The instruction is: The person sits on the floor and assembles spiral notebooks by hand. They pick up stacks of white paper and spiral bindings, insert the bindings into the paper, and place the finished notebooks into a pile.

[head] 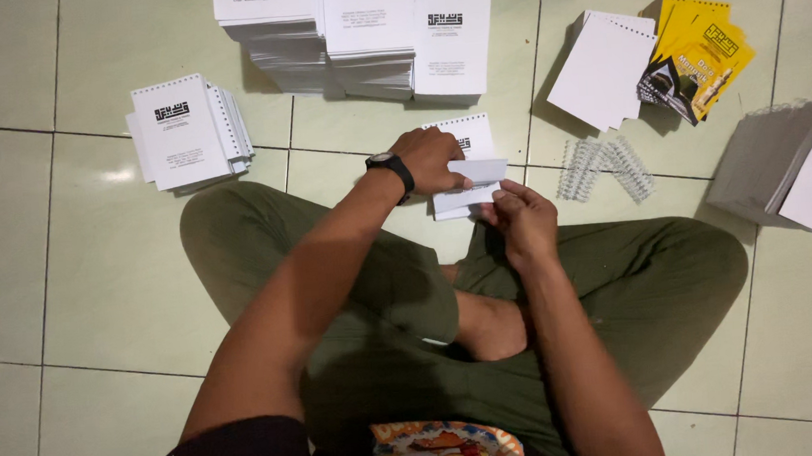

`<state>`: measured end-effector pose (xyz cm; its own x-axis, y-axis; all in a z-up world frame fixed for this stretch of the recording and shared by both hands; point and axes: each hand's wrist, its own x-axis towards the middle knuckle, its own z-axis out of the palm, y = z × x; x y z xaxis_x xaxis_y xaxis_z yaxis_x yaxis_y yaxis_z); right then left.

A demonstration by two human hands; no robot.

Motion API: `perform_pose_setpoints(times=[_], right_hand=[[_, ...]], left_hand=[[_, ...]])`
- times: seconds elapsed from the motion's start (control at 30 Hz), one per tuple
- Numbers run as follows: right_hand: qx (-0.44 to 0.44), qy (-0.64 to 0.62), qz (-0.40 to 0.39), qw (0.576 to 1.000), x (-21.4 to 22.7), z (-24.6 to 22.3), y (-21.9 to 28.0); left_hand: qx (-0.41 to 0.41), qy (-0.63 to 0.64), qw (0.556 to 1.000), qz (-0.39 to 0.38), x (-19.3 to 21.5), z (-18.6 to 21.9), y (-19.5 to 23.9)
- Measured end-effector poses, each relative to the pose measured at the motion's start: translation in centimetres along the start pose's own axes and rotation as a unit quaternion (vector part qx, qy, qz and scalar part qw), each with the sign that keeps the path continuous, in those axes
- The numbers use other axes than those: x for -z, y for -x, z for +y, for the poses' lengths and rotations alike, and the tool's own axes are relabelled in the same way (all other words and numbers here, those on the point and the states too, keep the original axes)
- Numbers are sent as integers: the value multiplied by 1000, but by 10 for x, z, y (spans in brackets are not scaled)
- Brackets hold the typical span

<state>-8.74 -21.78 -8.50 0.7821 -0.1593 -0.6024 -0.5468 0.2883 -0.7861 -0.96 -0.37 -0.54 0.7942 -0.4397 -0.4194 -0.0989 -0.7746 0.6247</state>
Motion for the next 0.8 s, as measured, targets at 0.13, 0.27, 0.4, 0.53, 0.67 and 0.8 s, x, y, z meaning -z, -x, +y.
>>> perform_pose_setpoints(times=[0.13, 0.27, 0.4, 0.53, 0.67, 0.8], right_hand=[[-43, -70, -17, 996, -1, -9, 0], [-107, -149, -14, 983, -1, -14, -2], [-129, -173, -11, 976, 4, -8, -9], [-138, -176, -12, 974, -3, -21, 4], [-137, -149, -22, 979, -2, -23, 6], [-127, -87, -14, 988, -8, -25, 12]], left_hand=[[-7, -36, 999, -6, -4, -3, -7], [-25, -64, 997, -23, -1, 3, -3], [-35, -86, 995, -34, -4, 7, -2], [-44, -92, 994, -31, -12, -2, -11], [-56, -109, 992, -17, -15, -2, -13], [-66, -123, 990, -21, -18, -3, -14]])
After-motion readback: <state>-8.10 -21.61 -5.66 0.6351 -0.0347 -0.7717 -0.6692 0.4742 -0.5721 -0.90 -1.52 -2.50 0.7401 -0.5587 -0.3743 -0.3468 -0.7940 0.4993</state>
